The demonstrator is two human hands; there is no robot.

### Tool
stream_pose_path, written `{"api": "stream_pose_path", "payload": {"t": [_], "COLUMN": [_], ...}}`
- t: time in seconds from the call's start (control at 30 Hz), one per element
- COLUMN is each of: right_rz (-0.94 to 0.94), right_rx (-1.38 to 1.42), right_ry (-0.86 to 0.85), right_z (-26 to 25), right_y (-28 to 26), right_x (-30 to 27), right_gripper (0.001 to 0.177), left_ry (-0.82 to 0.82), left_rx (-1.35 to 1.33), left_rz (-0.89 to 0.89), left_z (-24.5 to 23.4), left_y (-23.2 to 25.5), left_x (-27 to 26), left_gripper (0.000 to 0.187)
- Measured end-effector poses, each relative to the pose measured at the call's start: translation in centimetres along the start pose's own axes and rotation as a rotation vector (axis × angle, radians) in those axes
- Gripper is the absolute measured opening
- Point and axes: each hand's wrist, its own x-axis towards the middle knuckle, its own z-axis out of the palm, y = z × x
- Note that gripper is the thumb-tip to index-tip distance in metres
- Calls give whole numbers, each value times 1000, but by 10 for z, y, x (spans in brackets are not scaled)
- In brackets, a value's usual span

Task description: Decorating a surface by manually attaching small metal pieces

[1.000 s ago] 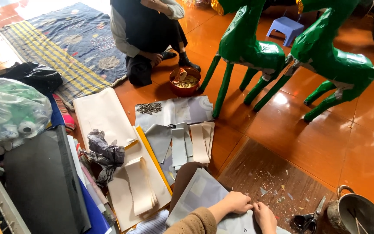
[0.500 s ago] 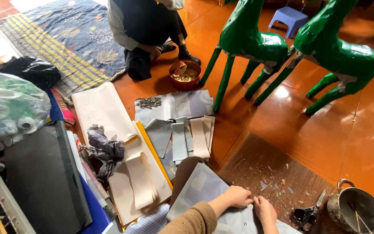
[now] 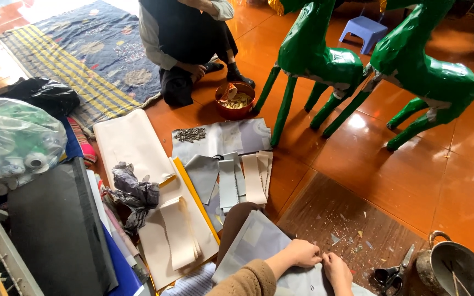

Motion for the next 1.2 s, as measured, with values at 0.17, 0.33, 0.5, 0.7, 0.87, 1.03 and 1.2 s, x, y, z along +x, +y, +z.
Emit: {"api": "stream_pose_path", "payload": {"t": [0.17, 0.33, 0.5, 0.7, 0.87, 1.03, 1.2], "right_rz": [8, 57, -35, 6, -73, -70, -9], "right_rx": [0, 20, 19, 14, -19, 4, 23], "right_ry": [-2, -37, 22, -23, 65, 33, 2], "right_z": [0, -1, 0, 3, 20, 17, 14], "right_y": [0, -1, 1, 3, 18, 15, 11], "right_x": [0, 5, 3, 2, 23, 18, 18], "right_gripper": [43, 45, 42, 46, 43, 46, 44], "left_ry": [-2, 5, 8, 21, 103, 36, 11], "left_rx": [11, 11, 14, 13, 31, 26, 34], "left_rz": [7, 10, 18, 5, 32, 21, 25], "left_z": [4, 7, 1, 10, 17, 9, 11], "left_y": [-2, -4, -3, -3, -9, -5, -7], "left_x": [3, 6, 4, 4, 12, 6, 8], "left_gripper": [45, 49, 47, 45, 48, 44, 47]}}
